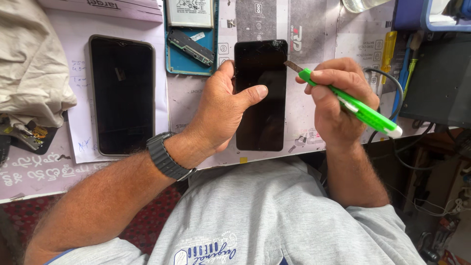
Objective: The person pries the front glass panel off a mobile phone using a green utility knife and their hands.
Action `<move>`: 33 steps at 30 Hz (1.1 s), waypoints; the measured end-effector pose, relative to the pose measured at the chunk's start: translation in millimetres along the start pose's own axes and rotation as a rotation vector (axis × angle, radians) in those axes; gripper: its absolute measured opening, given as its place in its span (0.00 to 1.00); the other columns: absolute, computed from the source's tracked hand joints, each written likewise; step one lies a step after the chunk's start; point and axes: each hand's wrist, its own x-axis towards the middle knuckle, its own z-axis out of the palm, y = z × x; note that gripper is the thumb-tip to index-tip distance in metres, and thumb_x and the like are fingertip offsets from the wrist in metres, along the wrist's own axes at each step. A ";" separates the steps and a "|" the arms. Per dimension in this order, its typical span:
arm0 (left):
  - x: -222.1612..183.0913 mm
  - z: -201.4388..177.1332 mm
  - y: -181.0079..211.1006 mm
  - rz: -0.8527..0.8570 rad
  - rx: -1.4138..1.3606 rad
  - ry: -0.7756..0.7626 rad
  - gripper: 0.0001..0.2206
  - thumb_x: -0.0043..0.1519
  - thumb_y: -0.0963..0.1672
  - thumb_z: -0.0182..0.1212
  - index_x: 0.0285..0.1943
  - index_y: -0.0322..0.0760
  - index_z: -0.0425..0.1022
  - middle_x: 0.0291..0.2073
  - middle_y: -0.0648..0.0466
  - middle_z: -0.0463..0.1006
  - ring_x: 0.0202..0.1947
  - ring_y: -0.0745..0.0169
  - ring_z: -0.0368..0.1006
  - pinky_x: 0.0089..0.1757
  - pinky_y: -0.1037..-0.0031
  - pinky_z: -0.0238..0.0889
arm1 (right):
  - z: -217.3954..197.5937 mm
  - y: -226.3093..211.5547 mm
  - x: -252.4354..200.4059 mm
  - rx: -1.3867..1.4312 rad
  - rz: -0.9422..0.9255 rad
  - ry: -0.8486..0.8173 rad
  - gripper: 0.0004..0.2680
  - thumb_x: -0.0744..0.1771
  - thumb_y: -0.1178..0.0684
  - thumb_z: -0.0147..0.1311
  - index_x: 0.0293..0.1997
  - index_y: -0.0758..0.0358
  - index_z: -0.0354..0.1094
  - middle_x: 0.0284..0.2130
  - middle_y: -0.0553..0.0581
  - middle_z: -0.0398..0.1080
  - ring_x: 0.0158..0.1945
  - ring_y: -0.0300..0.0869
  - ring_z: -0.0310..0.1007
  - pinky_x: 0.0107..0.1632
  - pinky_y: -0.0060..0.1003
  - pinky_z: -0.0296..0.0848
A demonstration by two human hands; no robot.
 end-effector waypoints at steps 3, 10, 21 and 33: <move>0.4 -0.1 -2.1 0.018 -0.007 -0.010 0.14 0.63 0.36 0.60 0.56 0.27 0.66 0.50 0.48 0.77 0.51 0.65 0.73 0.55 0.70 0.70 | -2.0 3.0 -2.9 0.174 0.026 0.004 0.06 0.71 0.58 0.53 0.49 0.71 0.71 0.44 0.66 0.74 0.43 0.47 0.79 0.45 0.40 0.83; 0.6 1.3 -2.9 0.031 0.065 0.020 0.14 0.62 0.36 0.59 0.56 0.26 0.66 0.46 0.47 0.79 0.46 0.67 0.77 0.49 0.75 0.75 | -6.2 13.4 -8.6 0.267 0.035 -0.039 0.09 0.75 0.55 0.49 0.57 0.73 0.68 0.46 0.69 0.75 0.48 0.52 0.81 0.56 0.52 0.84; 0.6 1.8 0.5 0.083 0.397 0.090 0.14 0.61 0.35 0.57 0.55 0.25 0.66 0.41 0.50 0.80 0.41 0.68 0.77 0.42 0.77 0.75 | -13.3 24.5 -17.1 0.473 0.311 0.053 0.08 0.75 0.56 0.50 0.57 0.72 0.68 0.45 0.70 0.76 0.48 0.54 0.82 0.55 0.49 0.84; -1.8 -8.5 -1.9 0.084 -0.200 -0.167 0.16 0.62 0.40 0.72 0.55 0.31 0.72 0.46 0.51 0.80 0.49 0.64 0.78 0.55 0.68 0.75 | 10.3 -24.1 -18.8 0.446 0.089 0.076 0.06 0.70 0.63 0.58 0.50 0.69 0.66 0.41 0.68 0.77 0.42 0.49 0.83 0.51 0.47 0.85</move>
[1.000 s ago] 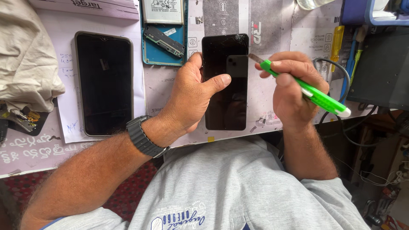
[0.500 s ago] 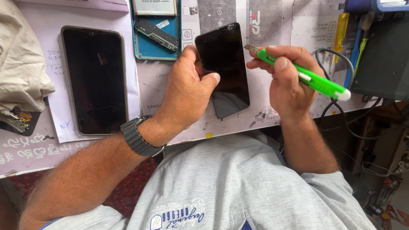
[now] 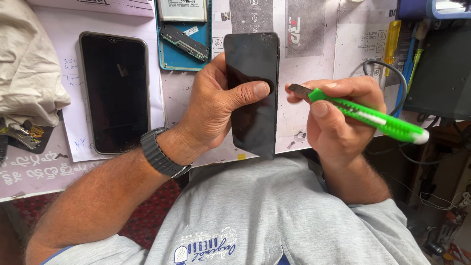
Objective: The person pries the front glass panel off a mobile phone using a green utility knife and their hands.
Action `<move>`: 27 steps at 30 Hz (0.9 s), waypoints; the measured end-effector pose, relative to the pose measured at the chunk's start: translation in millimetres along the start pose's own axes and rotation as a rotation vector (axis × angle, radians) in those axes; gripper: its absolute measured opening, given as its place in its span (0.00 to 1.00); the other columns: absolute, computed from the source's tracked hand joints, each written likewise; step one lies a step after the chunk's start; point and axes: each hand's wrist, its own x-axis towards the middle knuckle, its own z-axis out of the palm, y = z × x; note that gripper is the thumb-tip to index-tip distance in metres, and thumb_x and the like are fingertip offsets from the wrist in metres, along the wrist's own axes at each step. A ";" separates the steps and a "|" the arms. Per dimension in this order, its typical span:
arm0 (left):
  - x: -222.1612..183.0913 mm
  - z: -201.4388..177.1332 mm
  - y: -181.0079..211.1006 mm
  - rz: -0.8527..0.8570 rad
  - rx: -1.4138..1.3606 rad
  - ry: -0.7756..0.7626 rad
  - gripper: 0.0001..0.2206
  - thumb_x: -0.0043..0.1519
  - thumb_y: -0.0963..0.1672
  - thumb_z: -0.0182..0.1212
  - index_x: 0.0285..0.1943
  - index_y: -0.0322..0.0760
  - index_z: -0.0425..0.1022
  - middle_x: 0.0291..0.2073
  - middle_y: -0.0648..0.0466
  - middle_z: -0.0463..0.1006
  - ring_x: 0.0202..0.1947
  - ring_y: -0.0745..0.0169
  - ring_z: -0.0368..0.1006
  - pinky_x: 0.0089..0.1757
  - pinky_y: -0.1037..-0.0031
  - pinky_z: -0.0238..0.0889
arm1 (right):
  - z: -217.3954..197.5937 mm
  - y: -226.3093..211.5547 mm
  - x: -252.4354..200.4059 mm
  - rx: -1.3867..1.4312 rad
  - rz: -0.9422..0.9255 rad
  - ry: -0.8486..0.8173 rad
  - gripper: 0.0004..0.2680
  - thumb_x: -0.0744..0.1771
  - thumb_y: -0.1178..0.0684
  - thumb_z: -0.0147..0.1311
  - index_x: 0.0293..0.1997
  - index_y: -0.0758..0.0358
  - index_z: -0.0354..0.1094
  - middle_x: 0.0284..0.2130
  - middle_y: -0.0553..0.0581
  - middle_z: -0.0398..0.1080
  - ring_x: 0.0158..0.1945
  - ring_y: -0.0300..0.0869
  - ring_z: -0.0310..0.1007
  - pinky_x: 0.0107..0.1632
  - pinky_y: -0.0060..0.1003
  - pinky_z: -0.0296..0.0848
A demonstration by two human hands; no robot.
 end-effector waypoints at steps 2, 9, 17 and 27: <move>0.2 0.7 -2.4 -0.007 0.004 0.004 0.16 0.61 0.40 0.72 0.54 0.33 0.71 0.45 0.51 0.80 0.46 0.64 0.78 0.53 0.68 0.76 | 7.3 -1.7 -0.3 -0.078 -0.029 0.020 0.07 0.69 0.62 0.58 0.50 0.69 0.66 0.43 0.69 0.77 0.42 0.49 0.82 0.51 0.46 0.84; -1.2 0.9 -5.5 -0.006 0.048 0.008 0.16 0.60 0.40 0.73 0.54 0.34 0.71 0.44 0.51 0.81 0.46 0.66 0.78 0.52 0.71 0.76 | 5.9 -2.1 -15.7 -0.596 -0.040 0.092 0.06 0.66 0.66 0.56 0.46 0.73 0.67 0.39 0.74 0.79 0.31 0.37 0.75 0.33 0.28 0.77; -1.6 1.5 -5.9 0.012 0.064 0.024 0.16 0.61 0.40 0.73 0.54 0.34 0.72 0.44 0.51 0.81 0.47 0.65 0.79 0.53 0.71 0.76 | 4.8 10.5 -11.0 -0.549 -0.294 -0.079 0.08 0.70 0.67 0.55 0.54 0.72 0.64 0.45 0.73 0.76 0.42 0.42 0.82 0.43 0.29 0.83; -3.2 4.1 -5.9 0.057 0.058 0.024 0.14 0.63 0.38 0.71 0.55 0.34 0.72 0.47 0.51 0.81 0.48 0.66 0.79 0.54 0.71 0.77 | 11.8 5.1 -11.9 -0.593 -0.260 -0.086 0.08 0.70 0.66 0.56 0.55 0.70 0.63 0.47 0.74 0.76 0.44 0.42 0.81 0.44 0.29 0.82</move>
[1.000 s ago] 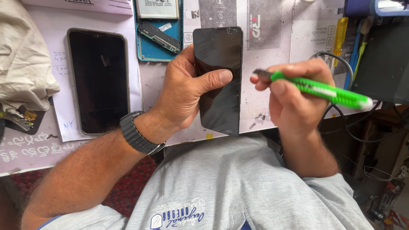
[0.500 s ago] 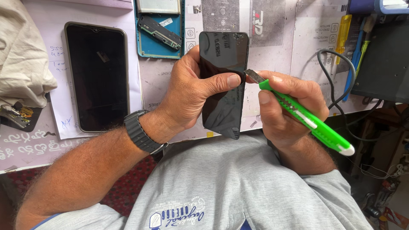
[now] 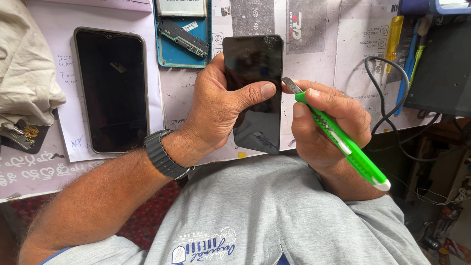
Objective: The person pries the front glass panel off a mobile phone using a green utility knife and their hands.
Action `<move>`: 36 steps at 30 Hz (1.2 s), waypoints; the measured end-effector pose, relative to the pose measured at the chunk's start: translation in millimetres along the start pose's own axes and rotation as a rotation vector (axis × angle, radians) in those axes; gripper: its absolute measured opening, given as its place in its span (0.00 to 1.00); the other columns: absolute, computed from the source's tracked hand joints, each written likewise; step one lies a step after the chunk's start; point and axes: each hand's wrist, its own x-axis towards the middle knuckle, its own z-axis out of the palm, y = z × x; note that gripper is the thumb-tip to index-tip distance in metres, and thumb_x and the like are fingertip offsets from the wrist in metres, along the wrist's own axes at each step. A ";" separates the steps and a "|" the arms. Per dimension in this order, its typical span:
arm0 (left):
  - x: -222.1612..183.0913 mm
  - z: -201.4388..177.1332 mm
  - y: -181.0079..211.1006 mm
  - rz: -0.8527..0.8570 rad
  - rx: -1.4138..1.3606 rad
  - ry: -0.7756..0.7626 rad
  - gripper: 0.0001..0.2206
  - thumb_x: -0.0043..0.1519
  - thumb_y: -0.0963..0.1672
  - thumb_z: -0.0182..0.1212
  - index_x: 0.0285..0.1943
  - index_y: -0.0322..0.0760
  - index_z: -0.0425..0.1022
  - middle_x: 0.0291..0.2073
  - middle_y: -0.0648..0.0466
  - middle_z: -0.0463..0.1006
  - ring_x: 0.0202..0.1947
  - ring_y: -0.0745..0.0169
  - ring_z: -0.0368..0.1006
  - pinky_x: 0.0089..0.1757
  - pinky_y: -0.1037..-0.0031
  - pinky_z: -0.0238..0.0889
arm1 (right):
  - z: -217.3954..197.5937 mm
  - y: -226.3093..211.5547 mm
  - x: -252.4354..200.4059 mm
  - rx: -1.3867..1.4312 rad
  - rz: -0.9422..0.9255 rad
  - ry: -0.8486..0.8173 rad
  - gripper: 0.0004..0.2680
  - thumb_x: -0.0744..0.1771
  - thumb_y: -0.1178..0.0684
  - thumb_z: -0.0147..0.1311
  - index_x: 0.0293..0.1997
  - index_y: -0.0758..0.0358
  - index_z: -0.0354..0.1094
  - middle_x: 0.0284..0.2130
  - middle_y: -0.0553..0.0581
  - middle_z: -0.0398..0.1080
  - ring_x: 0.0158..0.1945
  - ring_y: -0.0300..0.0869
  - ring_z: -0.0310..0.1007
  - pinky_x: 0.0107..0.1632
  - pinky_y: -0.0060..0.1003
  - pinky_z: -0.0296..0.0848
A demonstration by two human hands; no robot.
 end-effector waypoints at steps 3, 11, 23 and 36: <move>-0.3 -0.8 0.2 0.007 0.022 0.006 0.13 0.64 0.38 0.70 0.55 0.33 0.73 0.47 0.50 0.82 0.48 0.65 0.80 0.53 0.71 0.78 | 0.3 -2.4 4.0 -0.017 0.007 -0.028 0.09 0.71 0.66 0.55 0.56 0.70 0.63 0.47 0.74 0.76 0.43 0.41 0.81 0.43 0.28 0.82; 0.9 0.3 -4.3 0.053 0.030 0.060 0.15 0.63 0.37 0.70 0.56 0.33 0.71 0.47 0.52 0.81 0.48 0.66 0.79 0.53 0.72 0.77 | 1.9 -2.8 11.9 -0.043 -0.020 -0.041 0.07 0.71 0.65 0.53 0.54 0.69 0.62 0.45 0.72 0.76 0.45 0.46 0.82 0.46 0.32 0.83; -0.4 1.0 -2.1 0.087 0.107 0.047 0.15 0.65 0.37 0.68 0.58 0.33 0.71 0.49 0.52 0.81 0.51 0.66 0.79 0.56 0.71 0.77 | -1.7 4.9 7.0 -0.009 0.014 -0.075 0.08 0.71 0.66 0.54 0.57 0.69 0.63 0.49 0.73 0.76 0.46 0.43 0.81 0.46 0.29 0.82; 1.5 0.0 -2.0 0.108 0.188 0.050 0.16 0.65 0.38 0.68 0.60 0.34 0.70 0.50 0.53 0.80 0.52 0.67 0.79 0.56 0.73 0.79 | -2.6 0.4 12.0 -0.092 0.056 -0.128 0.09 0.72 0.66 0.55 0.57 0.67 0.63 0.49 0.72 0.76 0.42 0.40 0.81 0.42 0.27 0.81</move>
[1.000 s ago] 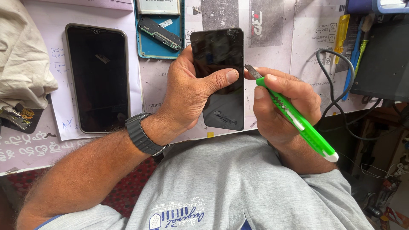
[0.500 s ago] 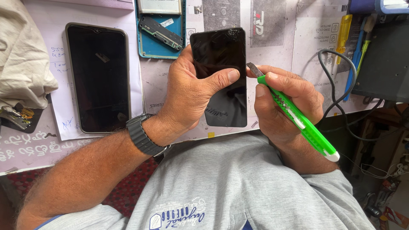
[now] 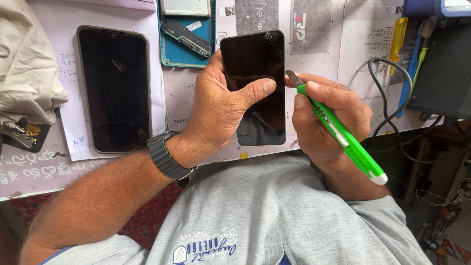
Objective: The person pries the front glass panel off a mobile phone using a green utility knife and their hands.
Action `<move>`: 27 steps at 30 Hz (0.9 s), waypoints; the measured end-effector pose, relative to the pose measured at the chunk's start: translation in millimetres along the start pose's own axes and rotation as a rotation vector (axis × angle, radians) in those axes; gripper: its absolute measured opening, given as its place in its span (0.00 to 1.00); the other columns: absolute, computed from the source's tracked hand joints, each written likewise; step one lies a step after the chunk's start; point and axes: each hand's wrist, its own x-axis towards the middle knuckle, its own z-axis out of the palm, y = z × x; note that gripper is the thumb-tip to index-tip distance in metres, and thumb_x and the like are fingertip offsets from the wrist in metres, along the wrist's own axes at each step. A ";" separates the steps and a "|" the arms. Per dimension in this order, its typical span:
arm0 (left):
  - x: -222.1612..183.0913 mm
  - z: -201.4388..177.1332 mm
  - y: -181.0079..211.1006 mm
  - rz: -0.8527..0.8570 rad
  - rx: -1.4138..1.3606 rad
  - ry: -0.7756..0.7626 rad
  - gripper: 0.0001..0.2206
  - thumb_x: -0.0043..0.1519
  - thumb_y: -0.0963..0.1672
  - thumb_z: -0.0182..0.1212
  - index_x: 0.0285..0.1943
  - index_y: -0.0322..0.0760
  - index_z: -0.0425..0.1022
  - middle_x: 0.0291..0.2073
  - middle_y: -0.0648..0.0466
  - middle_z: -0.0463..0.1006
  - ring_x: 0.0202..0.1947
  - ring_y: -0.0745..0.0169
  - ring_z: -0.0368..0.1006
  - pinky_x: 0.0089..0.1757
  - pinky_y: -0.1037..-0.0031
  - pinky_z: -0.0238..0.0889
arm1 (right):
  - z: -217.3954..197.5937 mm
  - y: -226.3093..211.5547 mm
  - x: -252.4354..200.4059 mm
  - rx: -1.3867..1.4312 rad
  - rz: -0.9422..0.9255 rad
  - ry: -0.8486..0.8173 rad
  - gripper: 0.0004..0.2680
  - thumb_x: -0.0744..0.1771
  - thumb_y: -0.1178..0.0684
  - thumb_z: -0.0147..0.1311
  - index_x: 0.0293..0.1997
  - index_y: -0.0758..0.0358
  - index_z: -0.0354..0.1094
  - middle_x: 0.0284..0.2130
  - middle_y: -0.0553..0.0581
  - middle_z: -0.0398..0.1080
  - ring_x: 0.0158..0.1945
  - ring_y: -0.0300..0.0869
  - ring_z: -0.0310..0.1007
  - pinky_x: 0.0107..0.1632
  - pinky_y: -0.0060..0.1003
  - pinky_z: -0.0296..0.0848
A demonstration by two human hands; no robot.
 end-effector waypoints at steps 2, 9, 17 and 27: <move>-1.5 1.0 0.2 0.031 0.035 0.013 0.17 0.66 0.39 0.68 0.61 0.34 0.69 0.51 0.53 0.80 0.53 0.67 0.78 0.57 0.73 0.77 | 0.4 -2.3 1.4 -0.049 -0.004 -0.013 0.09 0.71 0.67 0.55 0.57 0.68 0.62 0.49 0.73 0.76 0.43 0.42 0.81 0.42 0.28 0.81; -0.6 3.3 -1.8 -0.001 0.268 0.104 0.14 0.68 0.41 0.63 0.59 0.32 0.66 0.47 0.52 0.80 0.49 0.67 0.80 0.52 0.75 0.78 | 9.6 21.7 6.0 -0.183 -0.006 0.044 0.07 0.70 0.69 0.57 0.50 0.69 0.66 0.42 0.66 0.79 0.39 0.41 0.84 0.37 0.27 0.82; 7.6 -0.2 5.8 -0.114 0.625 0.050 0.14 0.64 0.42 0.64 0.52 0.27 0.66 0.39 0.48 0.82 0.40 0.66 0.82 0.40 0.77 0.77 | 1.2 43.4 -1.5 -0.056 0.314 -0.012 0.02 0.71 0.68 0.59 0.46 0.73 0.70 0.38 0.62 0.78 0.35 0.38 0.78 0.37 0.28 0.78; 11.9 0.4 47.0 -0.200 1.590 -0.115 0.30 0.59 0.61 0.70 0.36 0.29 0.73 0.14 0.51 0.74 0.14 0.59 0.74 0.17 0.66 0.68 | -1.6 46.6 0.9 0.157 0.508 -0.045 0.03 0.70 0.67 0.57 0.48 0.72 0.69 0.36 0.59 0.76 0.30 0.33 0.74 0.31 0.26 0.75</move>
